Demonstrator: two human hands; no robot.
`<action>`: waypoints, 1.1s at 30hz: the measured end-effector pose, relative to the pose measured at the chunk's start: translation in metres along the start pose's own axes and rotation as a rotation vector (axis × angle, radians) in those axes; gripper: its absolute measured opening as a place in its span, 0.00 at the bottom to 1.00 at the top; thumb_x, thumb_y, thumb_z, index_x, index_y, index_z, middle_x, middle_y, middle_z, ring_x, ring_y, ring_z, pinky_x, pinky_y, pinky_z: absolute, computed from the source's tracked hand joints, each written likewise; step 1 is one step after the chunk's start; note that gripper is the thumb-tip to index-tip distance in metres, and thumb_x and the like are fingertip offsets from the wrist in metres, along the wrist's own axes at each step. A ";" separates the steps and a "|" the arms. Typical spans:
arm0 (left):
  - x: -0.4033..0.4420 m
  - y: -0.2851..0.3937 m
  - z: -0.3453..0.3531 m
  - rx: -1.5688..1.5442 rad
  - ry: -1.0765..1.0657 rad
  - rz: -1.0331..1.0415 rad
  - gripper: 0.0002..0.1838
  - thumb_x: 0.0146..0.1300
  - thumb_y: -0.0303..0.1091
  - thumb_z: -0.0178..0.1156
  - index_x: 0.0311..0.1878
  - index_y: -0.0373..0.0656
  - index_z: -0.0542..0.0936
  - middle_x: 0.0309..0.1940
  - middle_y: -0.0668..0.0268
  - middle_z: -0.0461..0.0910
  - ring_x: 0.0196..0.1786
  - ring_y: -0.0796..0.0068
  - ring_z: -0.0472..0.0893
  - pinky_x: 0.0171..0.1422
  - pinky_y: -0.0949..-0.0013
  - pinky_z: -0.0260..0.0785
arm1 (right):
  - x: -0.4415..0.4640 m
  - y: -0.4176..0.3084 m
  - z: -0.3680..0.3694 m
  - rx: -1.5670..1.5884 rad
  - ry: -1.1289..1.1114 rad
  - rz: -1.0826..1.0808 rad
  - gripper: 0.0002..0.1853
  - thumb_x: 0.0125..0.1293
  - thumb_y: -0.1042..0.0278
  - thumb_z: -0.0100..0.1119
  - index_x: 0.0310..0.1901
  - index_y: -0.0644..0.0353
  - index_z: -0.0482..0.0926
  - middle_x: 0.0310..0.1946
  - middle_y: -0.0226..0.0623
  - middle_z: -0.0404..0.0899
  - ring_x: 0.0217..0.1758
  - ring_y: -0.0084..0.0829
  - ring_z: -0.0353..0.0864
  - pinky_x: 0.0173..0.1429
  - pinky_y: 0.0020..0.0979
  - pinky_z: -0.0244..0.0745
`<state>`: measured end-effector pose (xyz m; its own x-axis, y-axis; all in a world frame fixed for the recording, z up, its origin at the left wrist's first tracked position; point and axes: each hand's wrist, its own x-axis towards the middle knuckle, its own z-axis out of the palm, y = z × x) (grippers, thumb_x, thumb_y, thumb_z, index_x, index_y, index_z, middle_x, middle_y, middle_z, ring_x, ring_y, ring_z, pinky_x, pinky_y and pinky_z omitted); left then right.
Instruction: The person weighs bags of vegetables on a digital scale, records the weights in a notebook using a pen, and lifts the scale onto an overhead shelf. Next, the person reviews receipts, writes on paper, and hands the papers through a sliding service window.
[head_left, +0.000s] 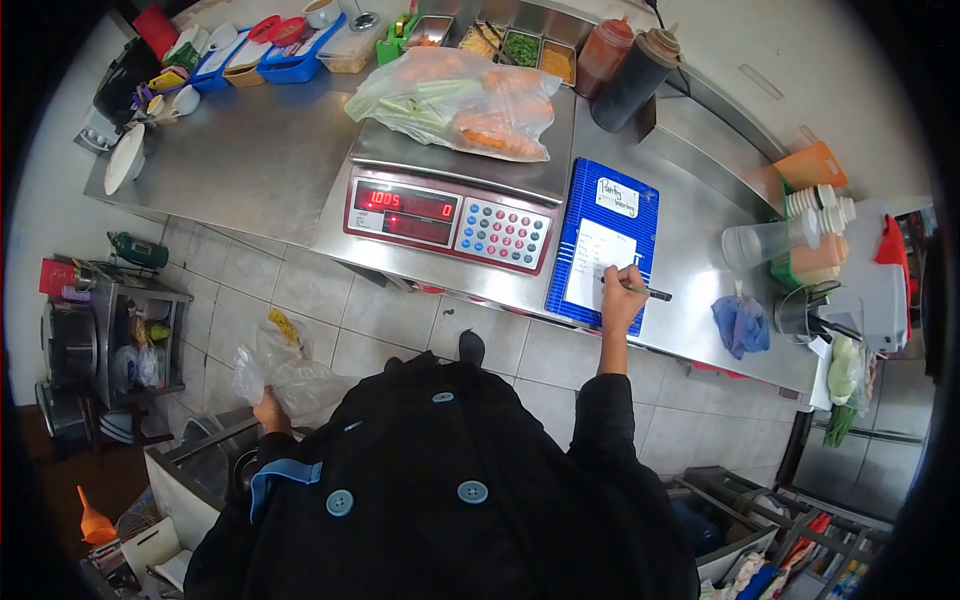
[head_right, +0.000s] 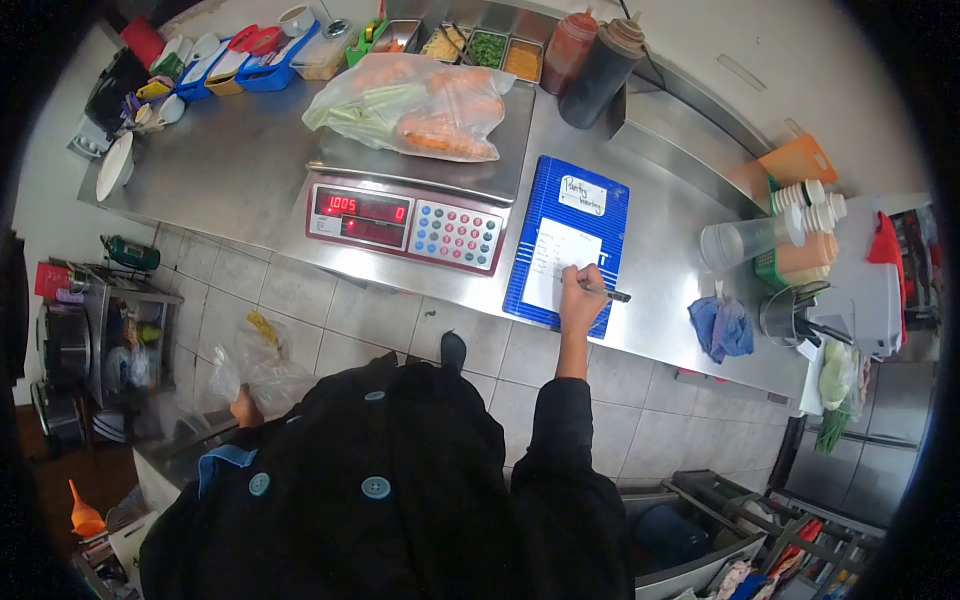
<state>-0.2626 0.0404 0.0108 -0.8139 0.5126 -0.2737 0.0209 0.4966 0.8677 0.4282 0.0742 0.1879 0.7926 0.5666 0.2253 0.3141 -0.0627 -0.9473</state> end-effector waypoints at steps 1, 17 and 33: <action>-0.001 0.002 0.001 -0.001 0.000 -0.001 0.27 0.47 0.36 0.66 0.49 0.29 0.76 0.44 0.55 0.80 0.43 0.61 0.79 0.49 0.64 0.69 | 0.000 -0.002 0.000 0.019 -0.005 -0.014 0.15 0.55 0.77 0.59 0.16 0.60 0.65 0.10 0.27 0.66 0.13 0.16 0.64 0.18 0.20 0.55; -0.047 0.194 -0.031 -0.547 0.126 0.066 0.19 0.54 0.30 0.62 0.49 0.33 0.76 0.41 0.61 0.79 0.42 0.66 0.78 0.48 0.64 0.69 | -0.075 -0.207 0.113 0.403 -0.955 -0.266 0.07 0.56 0.77 0.62 0.37 0.63 0.77 0.37 0.35 0.75 0.42 0.26 0.72 0.49 0.25 0.68; 0.155 0.167 -0.156 -0.990 0.656 0.075 0.15 0.52 0.25 0.62 0.43 0.30 0.77 0.41 0.59 0.79 0.41 0.69 0.78 0.44 0.66 0.70 | -0.309 -0.255 0.429 0.166 -1.721 -0.222 0.11 0.66 0.69 0.52 0.47 0.65 0.73 0.32 0.37 0.80 0.35 0.24 0.78 0.43 0.25 0.72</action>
<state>-0.4756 0.0929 0.1781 -0.9776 -0.0821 -0.1938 -0.1416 -0.4245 0.8943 -0.1211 0.2672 0.2626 -0.7026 0.7109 -0.0315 0.1912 0.1460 -0.9706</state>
